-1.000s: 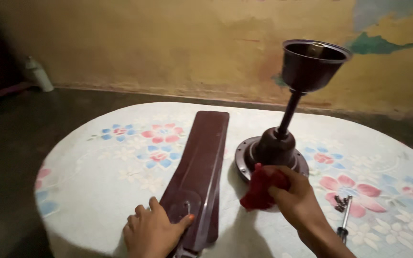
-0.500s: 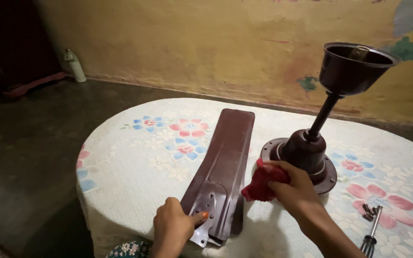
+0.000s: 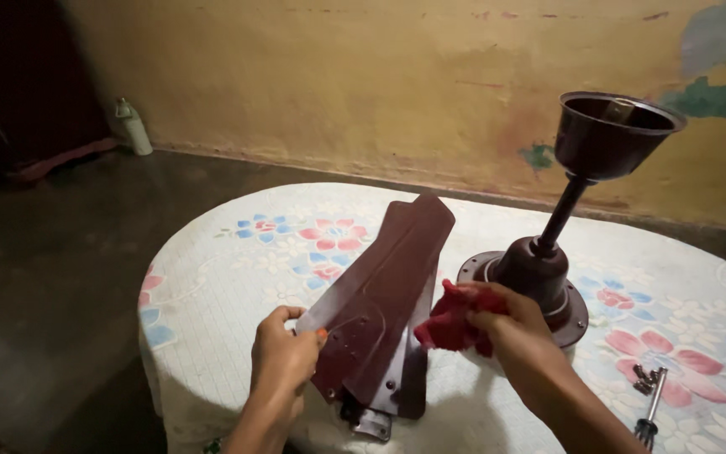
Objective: The person wipes the motor housing and downrod of a disassembled ceiling fan with a red cloth, then wipes each fan blade on both sides. They align a blade against the motor housing and drive screws into it using a screwdriver, continuing to attach blades.
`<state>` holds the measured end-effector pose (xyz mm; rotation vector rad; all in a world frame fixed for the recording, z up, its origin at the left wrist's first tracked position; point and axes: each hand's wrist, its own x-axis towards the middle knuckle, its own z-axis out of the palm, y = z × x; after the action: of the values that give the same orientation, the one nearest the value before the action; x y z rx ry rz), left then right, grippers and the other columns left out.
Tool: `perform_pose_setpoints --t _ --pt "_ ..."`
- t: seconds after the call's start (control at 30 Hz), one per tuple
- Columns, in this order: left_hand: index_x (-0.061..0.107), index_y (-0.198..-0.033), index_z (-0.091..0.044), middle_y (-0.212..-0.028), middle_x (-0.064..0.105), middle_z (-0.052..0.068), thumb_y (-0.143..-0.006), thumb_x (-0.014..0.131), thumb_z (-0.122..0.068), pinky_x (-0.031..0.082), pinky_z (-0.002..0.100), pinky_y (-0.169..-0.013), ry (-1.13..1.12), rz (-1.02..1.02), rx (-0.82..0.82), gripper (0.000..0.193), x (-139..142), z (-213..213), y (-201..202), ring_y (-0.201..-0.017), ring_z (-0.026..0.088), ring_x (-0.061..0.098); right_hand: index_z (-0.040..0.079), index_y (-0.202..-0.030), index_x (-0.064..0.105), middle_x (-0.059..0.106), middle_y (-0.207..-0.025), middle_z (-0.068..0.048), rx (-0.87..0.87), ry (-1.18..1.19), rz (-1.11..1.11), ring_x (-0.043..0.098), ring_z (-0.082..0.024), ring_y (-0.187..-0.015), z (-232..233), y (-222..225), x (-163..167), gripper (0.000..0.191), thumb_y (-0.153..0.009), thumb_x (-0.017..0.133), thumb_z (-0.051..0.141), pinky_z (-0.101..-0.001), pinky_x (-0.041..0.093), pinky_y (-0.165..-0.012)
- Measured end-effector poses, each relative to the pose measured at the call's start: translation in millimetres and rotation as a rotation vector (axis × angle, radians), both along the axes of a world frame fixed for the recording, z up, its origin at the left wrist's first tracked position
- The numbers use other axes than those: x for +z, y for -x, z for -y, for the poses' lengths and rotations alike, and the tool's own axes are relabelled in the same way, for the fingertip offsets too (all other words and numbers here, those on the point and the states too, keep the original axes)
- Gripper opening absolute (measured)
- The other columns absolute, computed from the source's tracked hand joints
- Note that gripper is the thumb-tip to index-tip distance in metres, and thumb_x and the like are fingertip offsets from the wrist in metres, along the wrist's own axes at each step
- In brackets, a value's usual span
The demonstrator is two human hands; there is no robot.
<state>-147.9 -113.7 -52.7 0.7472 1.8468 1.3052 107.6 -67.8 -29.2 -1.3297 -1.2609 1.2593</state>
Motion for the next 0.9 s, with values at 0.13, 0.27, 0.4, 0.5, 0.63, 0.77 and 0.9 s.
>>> perform_pose_setpoints --t 0.13,0.27,0.4,0.5,0.63,0.77,0.9 --pt "0.071 -0.117 -0.005 -0.089 0.077 0.015 -0.09 0.066 -0.005 0.052 0.04 -0.066 -0.053 -0.112 0.067 0.028 24 -5 -5 -0.073 0.024 0.068 0.002 -0.125 0.07 0.072 -0.101 -0.013 -0.049 0.047 -0.177 0.066 -0.018 -0.083 -3 -3 5 0.035 -0.095 0.053 0.003 -0.0299 0.051 -0.073" --pt "0.076 -0.113 -0.007 -0.094 0.078 0.016 -0.087 0.068 -0.012 0.055 0.04 -0.078 -0.223 -0.375 0.157 0.028 64 -25 9 -0.083 0.027 0.073 0.001 -0.123 0.07 0.073 -0.098 -0.015 -0.042 0.081 -0.259 0.068 -0.024 -0.081 -5 -11 27 0.032 -0.099 0.052 0.008 -0.0359 0.054 -0.072" --pt "0.079 -0.104 -0.005 -0.088 0.075 0.022 -0.083 0.074 -0.02 0.053 0.045 -0.077 -0.428 -0.71 0.202 0.026 124 -48 40 -0.084 0.034 0.07 0.004 -0.127 0.072 0.073 -0.098 -0.018 -0.04 0.063 -0.123 0.064 -0.026 -0.082 -3 -20 66 0.037 -0.099 0.049 0.006 -0.0399 0.053 -0.072" --pt "0.077 -0.095 0.001 -0.074 0.074 0.019 -0.081 0.071 -0.014 0.056 0.041 -0.067 -0.568 -0.691 0.073 0.022 179 -55 58 -0.069 0.023 0.075 -0.005 -0.123 0.066 0.075 -0.1 -0.017 -0.001 -0.033 -0.386 0.072 -0.026 -0.081 -4 -22 99 0.033 -0.098 0.048 0.007 -0.0393 0.059 -0.075" --pt "0.076 -0.08 0.006 -0.061 0.069 0.012 -0.082 0.068 -0.01 0.048 0.042 -0.055 -0.617 -0.685 -0.152 0.018 252 -43 69 -0.058 0.019 0.063 -0.003 -0.12 0.066 0.073 -0.093 -0.013 0.009 -0.113 -0.409 0.07 -0.025 -0.074 -9 -27 139 0.031 -0.098 0.047 0.005 -0.0379 0.057 -0.071" --pt "0.072 -0.074 0.009 -0.059 0.06 0.01 -0.085 0.064 -0.008 0.038 0.045 -0.047 -0.469 -0.623 -0.313 0.022 315 -35 72 -0.05 0.024 0.051 -0.003 -0.118 0.066 0.065 -0.085 -0.011 0.052 -0.256 -0.425 0.06 -0.018 -0.066 -5 -28 166 0.024 -0.101 0.052 0.005 -0.0374 0.049 -0.064" --pt "0.075 -0.077 0.004 -0.066 0.068 0.01 -0.082 0.064 -0.005 0.049 0.04 -0.052 -0.448 -0.667 -0.328 0.015 352 -32 68 -0.059 0.022 0.061 -0.001 -0.11 0.061 0.068 -0.084 -0.007 -0.044 -0.169 -0.492 0.064 -0.016 -0.066 5 -25 186 0.02 -0.097 0.049 0.008 -0.0426 0.057 -0.072"
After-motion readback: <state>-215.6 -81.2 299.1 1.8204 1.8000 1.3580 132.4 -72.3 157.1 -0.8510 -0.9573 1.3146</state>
